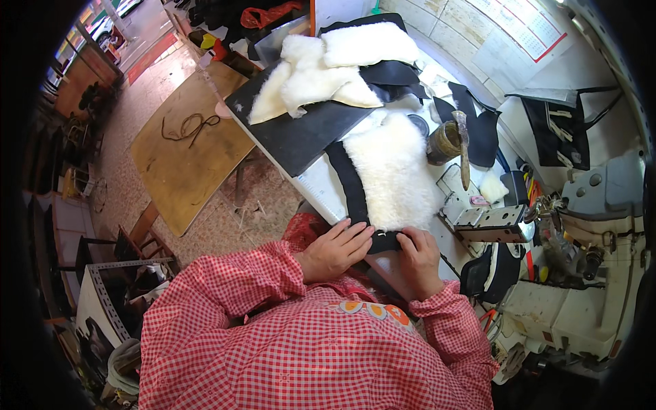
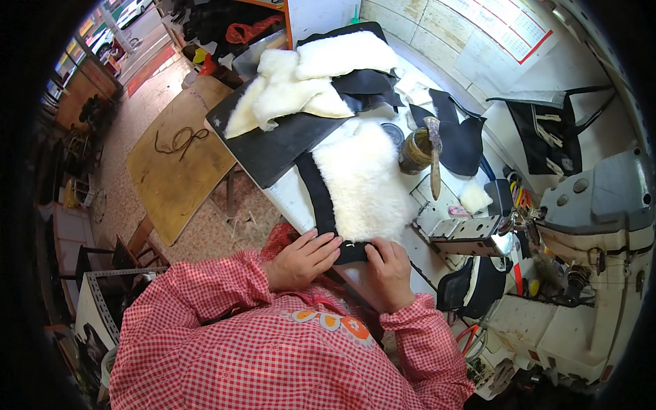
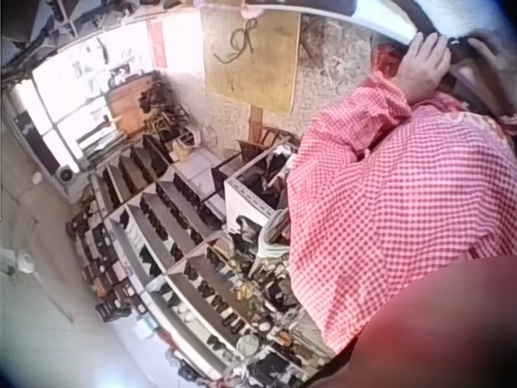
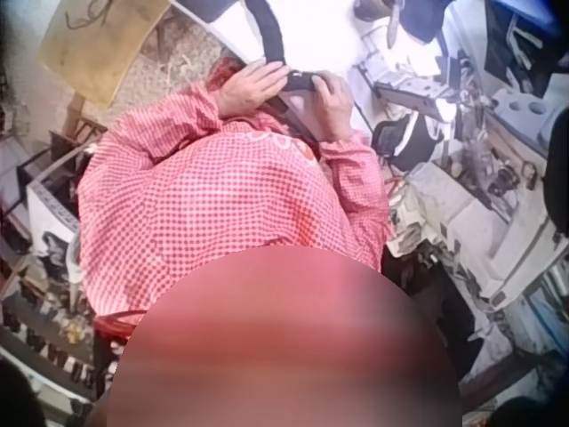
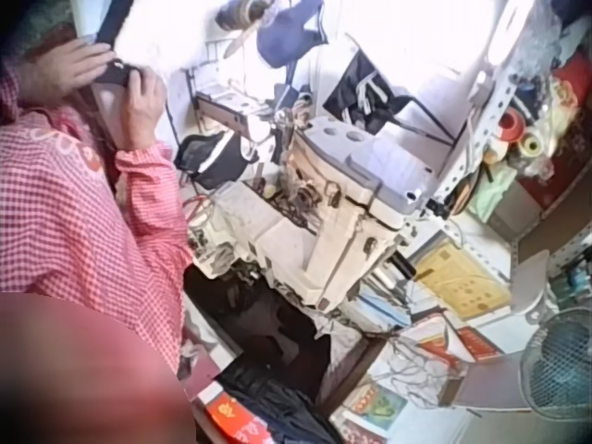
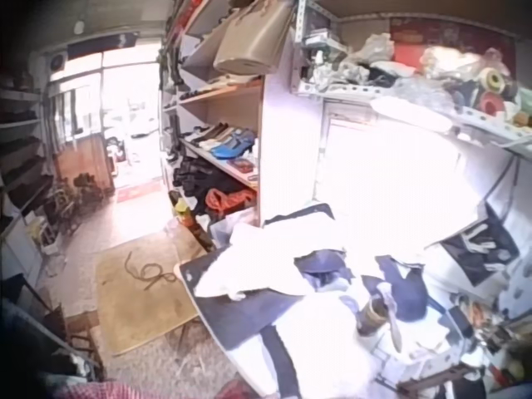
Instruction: The person aligns black and white fabric pieces on a worktable, trims edges with scissors, and applies adhesive with a brush to join the layers. The person repeatedly folds and presses the pieces to secure the bond.
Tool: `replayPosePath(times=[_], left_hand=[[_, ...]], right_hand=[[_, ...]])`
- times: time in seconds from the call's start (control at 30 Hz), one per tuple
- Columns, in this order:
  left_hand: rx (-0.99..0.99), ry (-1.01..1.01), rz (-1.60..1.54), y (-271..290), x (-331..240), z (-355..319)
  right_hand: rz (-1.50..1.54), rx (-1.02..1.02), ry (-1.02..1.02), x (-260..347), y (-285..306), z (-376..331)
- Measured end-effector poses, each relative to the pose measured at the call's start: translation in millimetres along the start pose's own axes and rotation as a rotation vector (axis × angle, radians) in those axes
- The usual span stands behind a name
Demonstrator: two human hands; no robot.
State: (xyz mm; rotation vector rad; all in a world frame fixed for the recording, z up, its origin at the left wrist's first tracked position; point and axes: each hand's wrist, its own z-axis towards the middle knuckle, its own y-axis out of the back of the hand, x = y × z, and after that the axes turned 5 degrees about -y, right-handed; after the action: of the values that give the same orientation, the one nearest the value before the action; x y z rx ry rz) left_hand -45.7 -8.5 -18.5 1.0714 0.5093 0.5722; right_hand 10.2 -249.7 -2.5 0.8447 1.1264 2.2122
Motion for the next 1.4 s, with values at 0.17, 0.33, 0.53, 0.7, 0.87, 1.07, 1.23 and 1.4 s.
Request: replayPosePath(times=[0.17,0.33,0.53,0.7,0.87,1.07,1.23,1.4], left_hand=[[-0.027,0.009,0.021,6.6,-0.7,4.7],[0.020,0.008,0.087,7.6,-5.6,24.4],[-0.001,-0.107,0.037,-15.0,-3.1,65.4],[0.085,-0.043,-0.003,-19.9,-9.0,76.1],[0.120,-0.135,-0.010,-19.3,0.4,88.1],[-0.019,0.098,-0.447,-19.3,19.1,78.8],[-0.085,0.235,-0.609,-20.7,18.2,77.2],[-0.102,0.364,-0.714,-20.2,25.7,77.3]], right_hand=[[-0.070,0.030,0.044,-1.6,-0.1,-4.6],[-0.036,0.044,-0.009,2.2,3.3,-5.3],[0.003,0.006,-0.136,2.0,2.6,-12.4],[0.016,-0.080,-0.332,8.8,2.0,-23.9],[0.008,-0.051,-0.423,13.1,5.0,-24.5],[-0.022,-0.012,-0.519,8.7,3.6,-28.0],[0.001,-0.002,-0.560,8.6,-6.3,-32.3],[0.041,-0.035,-0.592,12.0,-9.5,-31.8]])
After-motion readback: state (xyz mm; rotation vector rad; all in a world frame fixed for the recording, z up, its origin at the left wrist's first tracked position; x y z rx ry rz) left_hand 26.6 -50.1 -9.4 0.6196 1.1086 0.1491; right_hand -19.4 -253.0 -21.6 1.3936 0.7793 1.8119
